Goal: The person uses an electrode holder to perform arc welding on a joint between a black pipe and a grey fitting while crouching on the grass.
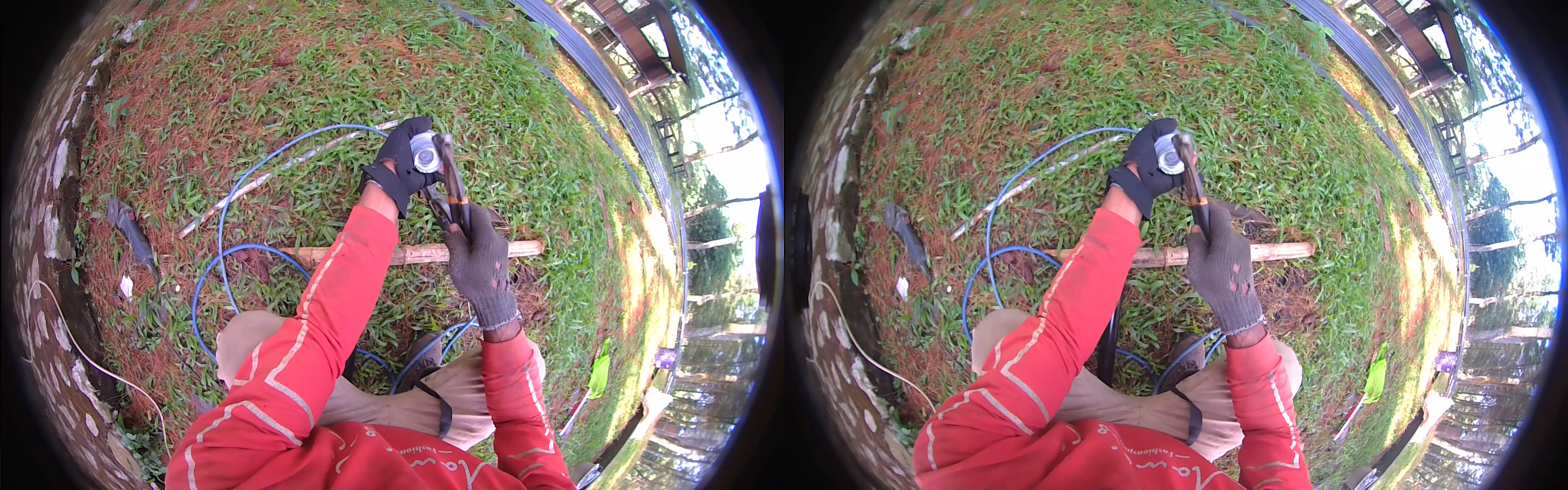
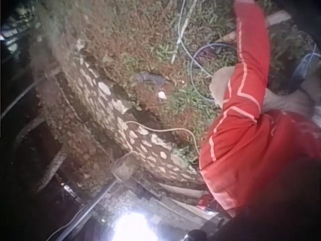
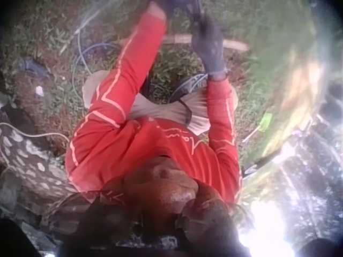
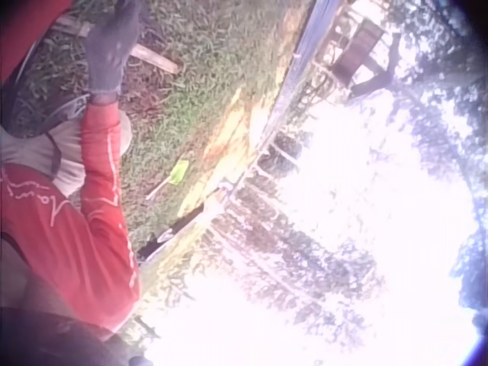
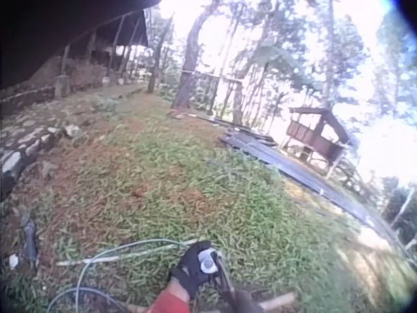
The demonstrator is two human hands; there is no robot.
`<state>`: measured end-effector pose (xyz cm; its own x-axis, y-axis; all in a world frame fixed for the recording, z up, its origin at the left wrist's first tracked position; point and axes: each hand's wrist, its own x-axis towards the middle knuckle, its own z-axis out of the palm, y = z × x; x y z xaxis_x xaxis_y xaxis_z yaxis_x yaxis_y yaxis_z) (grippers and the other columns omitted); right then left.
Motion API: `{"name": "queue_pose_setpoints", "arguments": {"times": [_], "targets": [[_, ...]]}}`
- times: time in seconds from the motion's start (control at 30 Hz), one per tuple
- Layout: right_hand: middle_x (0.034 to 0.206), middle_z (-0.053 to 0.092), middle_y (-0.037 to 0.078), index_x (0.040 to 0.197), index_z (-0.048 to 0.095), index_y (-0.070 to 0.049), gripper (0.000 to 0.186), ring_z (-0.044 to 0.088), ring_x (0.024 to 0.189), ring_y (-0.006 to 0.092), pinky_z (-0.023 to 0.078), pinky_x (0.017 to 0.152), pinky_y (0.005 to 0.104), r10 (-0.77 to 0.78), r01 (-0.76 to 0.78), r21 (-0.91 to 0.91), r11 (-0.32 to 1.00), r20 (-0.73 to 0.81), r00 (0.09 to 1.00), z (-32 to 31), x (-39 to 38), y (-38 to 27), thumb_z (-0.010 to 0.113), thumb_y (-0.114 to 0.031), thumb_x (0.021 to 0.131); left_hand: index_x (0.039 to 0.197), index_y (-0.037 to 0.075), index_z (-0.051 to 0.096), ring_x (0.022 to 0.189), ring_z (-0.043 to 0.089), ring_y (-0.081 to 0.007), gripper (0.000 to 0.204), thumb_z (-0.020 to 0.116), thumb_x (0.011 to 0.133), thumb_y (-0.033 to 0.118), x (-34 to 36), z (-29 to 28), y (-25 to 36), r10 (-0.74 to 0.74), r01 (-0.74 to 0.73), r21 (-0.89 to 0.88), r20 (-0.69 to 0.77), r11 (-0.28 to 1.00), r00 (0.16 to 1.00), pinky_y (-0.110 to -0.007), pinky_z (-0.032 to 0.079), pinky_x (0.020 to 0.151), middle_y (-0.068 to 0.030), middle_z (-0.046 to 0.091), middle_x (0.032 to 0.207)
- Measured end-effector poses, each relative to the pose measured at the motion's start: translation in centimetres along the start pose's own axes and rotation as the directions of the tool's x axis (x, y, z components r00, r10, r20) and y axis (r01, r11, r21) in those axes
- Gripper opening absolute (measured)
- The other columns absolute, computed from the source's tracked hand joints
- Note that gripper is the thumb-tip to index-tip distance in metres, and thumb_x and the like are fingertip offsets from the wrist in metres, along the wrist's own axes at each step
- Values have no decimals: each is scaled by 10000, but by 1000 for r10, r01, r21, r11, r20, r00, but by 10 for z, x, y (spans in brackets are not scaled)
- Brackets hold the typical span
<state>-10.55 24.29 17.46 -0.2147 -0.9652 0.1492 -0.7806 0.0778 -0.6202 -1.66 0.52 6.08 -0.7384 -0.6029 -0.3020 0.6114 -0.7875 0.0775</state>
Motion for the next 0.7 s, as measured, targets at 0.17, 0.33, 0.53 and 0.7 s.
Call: {"name": "queue_pose_setpoints", "arguments": {"times": [0.17,0.33,0.53,0.7], "targets": [[964,753,304,1426,620,-58,358,757,902,547,587,741,598,-38,49,69,996,-147,988,4,3,-23,653,-84,1071,1023,97,707,820,769,-309,230,764,1009,319,6,-1,6,87,-96,89,98,991,991,-530,689,782,-116,760,906],[1008,757,304,1441,612,-70,365,758,933,547,596,766,589,-14,15,-40,999,35,999,4,-2,6,655,-77,1078,960,111,692,786,723,-307,234,754,1020,328,-1,6,-3,-16,16,11,-35,1000,999,-518,669,820,-102,741,881],[994,761,288,1455,605,-72,383,759,911,543,592,754,590,-71,69,-19,997,-133,989,3,3,-20,659,-88,1076,1019,168,698,827,751,-282,198,724,1064,359,5,3,-2,119,-126,158,54,979,991,-537,646,798,-55,751,913],[987,766,272,1426,624,-67,337,771,892,525,591,745,574,13,-13,-59,998,9,1000,3,1,-1,651,-111,1093,1201,145,670,983,777,-324,299,698,1064,409,9,-15,5,117,-114,93,-24,989,993,-613,628,862,-90,790,1036]]}}
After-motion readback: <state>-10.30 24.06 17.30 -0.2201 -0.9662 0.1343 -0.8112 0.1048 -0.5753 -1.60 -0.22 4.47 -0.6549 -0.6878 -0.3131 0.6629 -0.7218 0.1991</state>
